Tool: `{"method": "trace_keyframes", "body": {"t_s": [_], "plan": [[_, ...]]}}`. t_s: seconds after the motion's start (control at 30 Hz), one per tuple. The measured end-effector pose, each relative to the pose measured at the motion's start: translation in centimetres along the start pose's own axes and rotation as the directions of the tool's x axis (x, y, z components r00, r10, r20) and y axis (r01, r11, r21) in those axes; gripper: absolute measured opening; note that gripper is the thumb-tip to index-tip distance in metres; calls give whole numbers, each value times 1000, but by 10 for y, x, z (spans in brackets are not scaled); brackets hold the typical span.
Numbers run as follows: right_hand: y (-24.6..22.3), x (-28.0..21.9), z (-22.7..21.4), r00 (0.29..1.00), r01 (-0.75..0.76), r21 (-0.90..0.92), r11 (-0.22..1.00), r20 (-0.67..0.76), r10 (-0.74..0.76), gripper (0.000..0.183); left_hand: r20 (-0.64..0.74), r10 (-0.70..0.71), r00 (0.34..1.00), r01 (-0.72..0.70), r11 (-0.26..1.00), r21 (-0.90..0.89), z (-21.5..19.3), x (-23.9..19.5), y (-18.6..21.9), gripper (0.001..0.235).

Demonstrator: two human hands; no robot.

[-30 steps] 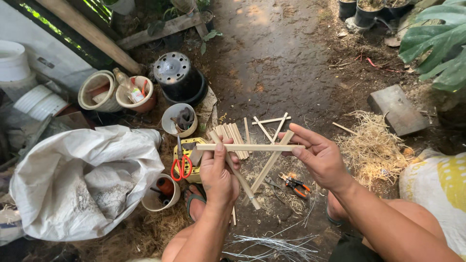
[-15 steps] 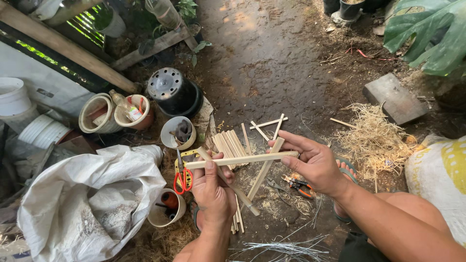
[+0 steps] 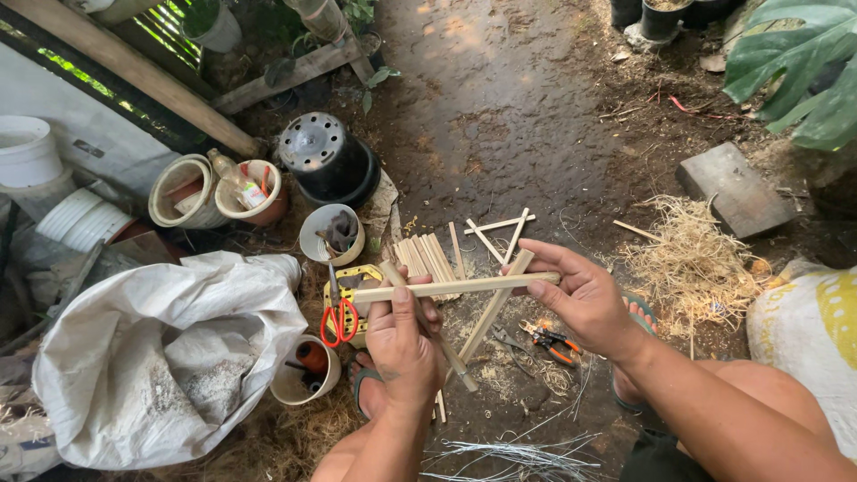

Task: The person sits on the ground and uses pliers to cut and shape small wooden sticks. They then assemble the sticks into triangular frames and connect them with wire, forming a small wooden structure.

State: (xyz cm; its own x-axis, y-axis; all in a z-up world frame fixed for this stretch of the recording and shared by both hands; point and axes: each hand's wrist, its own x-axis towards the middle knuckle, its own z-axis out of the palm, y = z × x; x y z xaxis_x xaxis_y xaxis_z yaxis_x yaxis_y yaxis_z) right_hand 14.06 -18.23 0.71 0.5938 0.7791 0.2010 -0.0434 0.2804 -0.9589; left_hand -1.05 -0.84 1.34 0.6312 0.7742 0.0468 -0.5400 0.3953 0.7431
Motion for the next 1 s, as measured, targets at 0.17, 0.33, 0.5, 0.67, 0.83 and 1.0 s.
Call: {"method": "trace_keyframes", "body": {"t_s": [0.17, 0.33, 0.5, 0.67, 0.83, 1.0], "plan": [[0, 0, 0, 1000, -25, 64, 998, -18, 26, 50, -15, -26, 1000, 26, 999, 27, 0, 0, -2, 32], [-1, -1, -1, 1000, -18, 151, 988, 5, 18, 55, -23, -57, 998, 57, 998, 5, 4, -1, -3, 31], [6, -2, -7, 1000, -2, 185, 983, 9, 0, 48, -8, -49, 999, 48, 998, -28, 5, -1, -3, 28], [13, -2, -11, 1000, 25, 288, 957, -17, -20, 42, -25, -41, 999, 40, 997, -68, 6, -1, -2, 26], [16, -2, -15, 999, 16, 306, 952, -49, -1, 42, -10, -38, 999, 37, 996, -78, 8, -1, -2, 26], [21, 0, -13, 994, -8, 328, 945, -100, 43, 40, -17, -39, 999, 38, 998, -55, 10, 1, -1, 25]]}}
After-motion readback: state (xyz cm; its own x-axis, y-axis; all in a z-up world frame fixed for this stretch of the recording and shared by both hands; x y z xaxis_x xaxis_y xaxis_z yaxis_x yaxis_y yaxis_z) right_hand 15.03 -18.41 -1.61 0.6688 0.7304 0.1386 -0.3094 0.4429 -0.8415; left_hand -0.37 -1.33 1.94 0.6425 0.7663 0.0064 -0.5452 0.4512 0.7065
